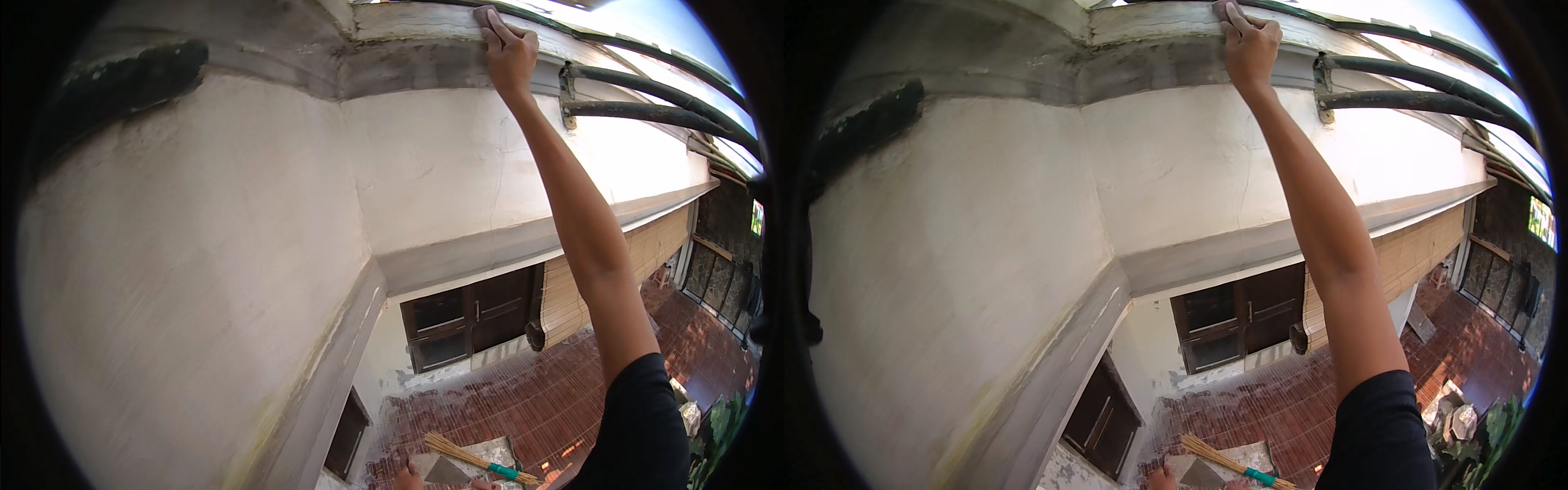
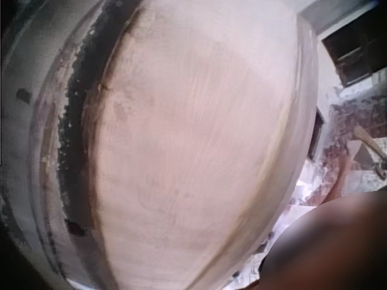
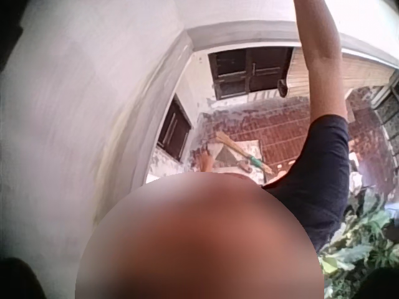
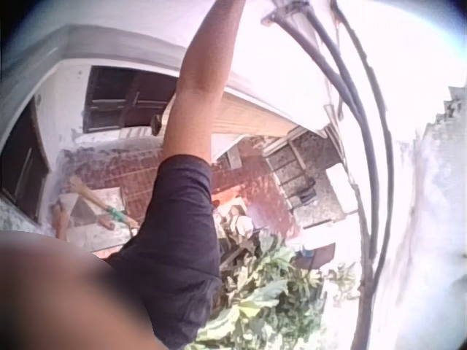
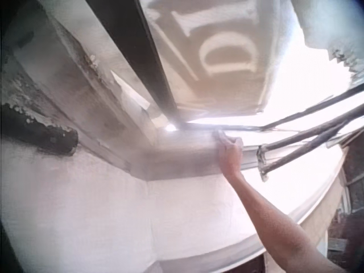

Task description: The person applies plaster to the upper wall and ceiling junction using a trowel, smoothing the surface with repeated strokes. The person occasionally pauses to scrape excess material from the trowel and continues smoothing the treated area.

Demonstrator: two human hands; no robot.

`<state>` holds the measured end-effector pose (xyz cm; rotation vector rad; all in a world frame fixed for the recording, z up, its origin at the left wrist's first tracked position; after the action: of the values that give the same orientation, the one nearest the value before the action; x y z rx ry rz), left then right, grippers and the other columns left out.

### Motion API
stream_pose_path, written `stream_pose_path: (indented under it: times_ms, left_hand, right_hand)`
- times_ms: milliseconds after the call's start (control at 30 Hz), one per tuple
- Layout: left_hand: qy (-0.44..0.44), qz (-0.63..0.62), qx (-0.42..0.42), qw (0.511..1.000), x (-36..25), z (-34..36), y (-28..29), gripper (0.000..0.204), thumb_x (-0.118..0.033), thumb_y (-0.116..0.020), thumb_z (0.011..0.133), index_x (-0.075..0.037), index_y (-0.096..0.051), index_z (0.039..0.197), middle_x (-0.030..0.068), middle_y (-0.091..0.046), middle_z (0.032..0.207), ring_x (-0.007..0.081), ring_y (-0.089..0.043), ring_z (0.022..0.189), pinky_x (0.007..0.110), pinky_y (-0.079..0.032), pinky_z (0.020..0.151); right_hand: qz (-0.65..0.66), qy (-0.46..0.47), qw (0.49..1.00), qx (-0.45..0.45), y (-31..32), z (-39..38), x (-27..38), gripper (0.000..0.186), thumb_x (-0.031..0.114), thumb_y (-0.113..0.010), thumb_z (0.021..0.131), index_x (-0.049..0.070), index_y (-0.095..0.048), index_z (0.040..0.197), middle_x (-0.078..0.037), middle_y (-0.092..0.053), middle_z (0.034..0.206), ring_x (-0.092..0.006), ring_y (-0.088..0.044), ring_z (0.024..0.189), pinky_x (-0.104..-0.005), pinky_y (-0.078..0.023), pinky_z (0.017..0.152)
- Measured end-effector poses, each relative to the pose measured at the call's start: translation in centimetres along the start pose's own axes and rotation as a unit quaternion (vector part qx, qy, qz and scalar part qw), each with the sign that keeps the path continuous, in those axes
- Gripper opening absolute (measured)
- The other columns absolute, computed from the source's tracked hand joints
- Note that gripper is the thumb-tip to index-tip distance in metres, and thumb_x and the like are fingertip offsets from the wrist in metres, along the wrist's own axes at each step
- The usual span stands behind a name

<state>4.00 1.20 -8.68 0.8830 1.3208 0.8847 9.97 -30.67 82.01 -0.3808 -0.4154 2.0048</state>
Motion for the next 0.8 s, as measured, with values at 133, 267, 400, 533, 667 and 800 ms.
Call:
stream_pose_path:
  times_ms: [133, 267, 400, 533, 667, 800]
  left_hand:
    - [0.047, -0.06, -0.009, 0.997, 0.0, -0.5, -0.8, 0.061, -0.053, -0.031, 0.104, -0.015, -0.045, 0.149, 0.0186, -0.038, 0.156, 0.041, -0.025, 0.147, 0.064, -0.014, 0.118]
    - [0.035, -0.09, -0.011, 0.995, -0.7, -0.6, -0.3, 0.062, -0.053, -0.029, 0.104, -0.014, -0.043, 0.15, 0.0193, -0.037, 0.157, 0.0401, -0.023, 0.149, 0.062, -0.01, 0.119]
    - [0.035, -0.172, 0.005, 0.984, -0.9, -0.8, 0.5, 0.063, -0.054, -0.028, 0.104, -0.014, -0.042, 0.151, 0.0201, -0.036, 0.157, 0.0392, -0.02, 0.15, 0.06, -0.005, 0.121]
    - [0.034, -0.227, 0.04, 0.972, -1.4, -1.5, 1.4, 0.065, -0.054, -0.026, 0.105, -0.012, -0.041, 0.152, 0.0216, -0.037, 0.156, 0.0391, -0.021, 0.15, 0.057, -0.006, 0.122]
    - [0.011, -0.104, -0.074, 0.992, -2.3, -2.0, 1.7, 0.065, -0.054, -0.023, 0.105, -0.009, -0.046, 0.147, 0.0264, -0.049, 0.144, 0.0431, -0.041, 0.137, 0.055, -0.026, 0.116]
    - [0.011, -0.134, -0.119, 0.984, -2.2, -1.5, 1.1, 0.066, -0.054, -0.024, 0.105, -0.006, -0.051, 0.142, 0.0285, -0.056, 0.135, 0.0454, -0.051, 0.128, 0.055, -0.036, 0.11]
  right_hand:
    - [-0.063, 0.117, 0.991, -0.025, -2.4, -1.0, 3.3, 0.038, 0.016, -0.069, 0.092, 0.031, -0.071, 0.126, -0.012, -0.07, 0.103, -0.0255, -0.059, 0.095, -0.0376, -0.052, 0.087]
    - [-0.027, 0.184, 0.983, -0.011, -1.7, -0.4, 3.6, 0.038, 0.017, -0.071, 0.09, 0.028, -0.071, 0.127, -0.012, -0.069, 0.092, -0.0261, -0.058, 0.093, -0.0384, -0.051, 0.086]
    - [-0.028, 0.043, 0.997, -0.065, -1.8, -1.0, 5.2, 0.037, 0.014, -0.07, 0.091, 0.026, -0.071, 0.126, -0.012, -0.069, 0.092, -0.0254, -0.058, 0.092, -0.0376, -0.051, 0.084]
    - [-0.009, 0.201, 0.979, 0.022, -3.0, -1.7, 7.0, 0.038, 0.012, -0.069, 0.091, 0.025, -0.071, 0.126, -0.01, -0.07, 0.093, -0.0247, -0.057, 0.09, -0.0372, -0.05, 0.085]
    - [-0.045, 0.03, 0.997, -0.056, -1.6, -0.8, 2.4, 0.042, 0.011, -0.067, 0.09, 0.029, -0.07, 0.128, -0.009, -0.072, 0.1, -0.0244, -0.056, 0.092, -0.0368, -0.05, 0.085]
    - [-0.071, 0.118, 0.99, -0.029, -3.7, -2.6, 4.5, 0.04, 0.011, -0.067, 0.092, 0.029, -0.07, 0.128, -0.011, -0.072, 0.098, -0.0244, -0.058, 0.093, -0.0371, -0.051, 0.086]
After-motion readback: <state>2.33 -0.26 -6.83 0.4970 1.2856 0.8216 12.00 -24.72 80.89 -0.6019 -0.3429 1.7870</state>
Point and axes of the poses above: each hand's wrist, its own z-axis towards the middle knuckle, its own y-axis out of the back of the hand, x = y × z, the point moved 3 cm from there along z, towards the middle knuckle
